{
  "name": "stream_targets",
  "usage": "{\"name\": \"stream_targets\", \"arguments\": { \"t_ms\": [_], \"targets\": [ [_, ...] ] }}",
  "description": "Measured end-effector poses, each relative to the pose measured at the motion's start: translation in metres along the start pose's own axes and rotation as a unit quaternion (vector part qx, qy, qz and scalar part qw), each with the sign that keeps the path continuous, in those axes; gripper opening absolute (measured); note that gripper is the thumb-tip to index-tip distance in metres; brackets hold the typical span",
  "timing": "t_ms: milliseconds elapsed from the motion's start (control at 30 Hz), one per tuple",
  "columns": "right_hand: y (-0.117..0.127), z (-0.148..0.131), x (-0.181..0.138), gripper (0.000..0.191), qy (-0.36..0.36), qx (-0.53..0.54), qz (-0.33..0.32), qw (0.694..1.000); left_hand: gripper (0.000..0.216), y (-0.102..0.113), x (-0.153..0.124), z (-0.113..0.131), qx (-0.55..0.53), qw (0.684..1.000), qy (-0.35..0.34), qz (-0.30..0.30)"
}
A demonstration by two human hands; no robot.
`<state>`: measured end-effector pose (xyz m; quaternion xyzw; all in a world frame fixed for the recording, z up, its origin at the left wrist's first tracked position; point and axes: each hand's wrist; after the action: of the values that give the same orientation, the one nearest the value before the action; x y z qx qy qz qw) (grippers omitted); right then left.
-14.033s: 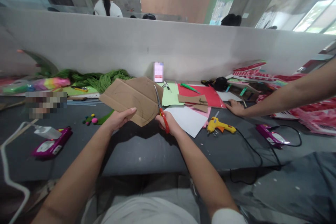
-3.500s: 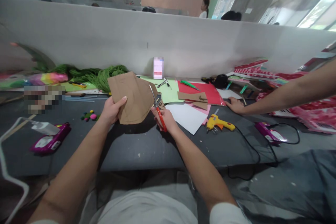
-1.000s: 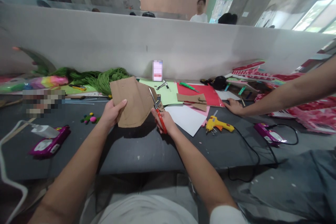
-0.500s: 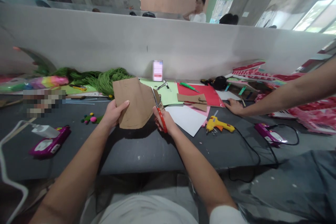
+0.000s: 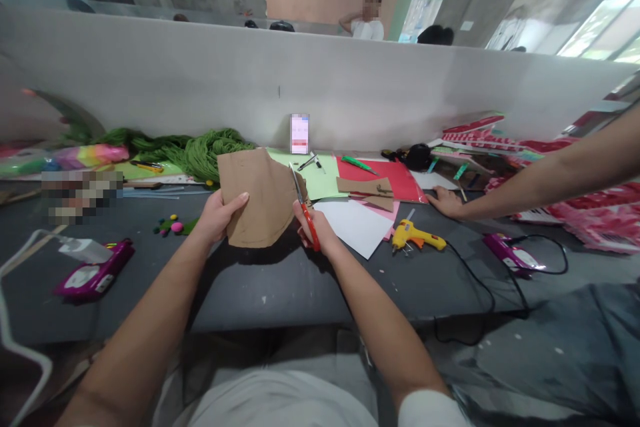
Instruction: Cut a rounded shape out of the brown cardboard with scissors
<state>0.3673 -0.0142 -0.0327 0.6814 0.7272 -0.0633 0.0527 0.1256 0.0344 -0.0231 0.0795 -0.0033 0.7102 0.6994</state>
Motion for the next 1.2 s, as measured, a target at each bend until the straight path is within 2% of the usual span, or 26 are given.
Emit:
{"name": "stream_targets", "arguments": {
  "t_ms": [200,700,967,1067,1200],
  "targets": [
    [0.001,0.006,0.001,0.07,0.013,0.013,-0.004,1.0,0.059,-0.003,-0.002,0.002,-0.006,1.0,0.004,0.002],
    [0.002,0.003,-0.002,0.066,-0.003,0.011,0.019,1.0,0.059,-0.001,-0.001,0.002,-0.018,0.999,0.023,0.013],
    [0.005,0.0,0.0,0.065,-0.001,0.019,0.031,0.999,0.057,0.0,-0.003,0.004,0.017,1.0,0.019,-0.016],
    [0.011,-0.002,0.002,0.062,-0.015,-0.006,0.026,1.0,0.056,0.004,0.0,0.003,0.005,1.0,0.019,0.016],
    [0.015,-0.002,0.001,0.058,0.004,-0.022,0.006,1.0,0.053,0.012,0.007,0.001,-0.02,0.998,0.023,0.062]
  ]
}}
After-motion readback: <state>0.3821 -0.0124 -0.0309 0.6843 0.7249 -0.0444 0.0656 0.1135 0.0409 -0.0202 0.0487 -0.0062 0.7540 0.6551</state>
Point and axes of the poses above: each hand's wrist, its own x-axis towards the middle knuckle, its own y-axis out of the back of the hand, z = x × y, and after that the axes turned 13 degrees about x, right-handed
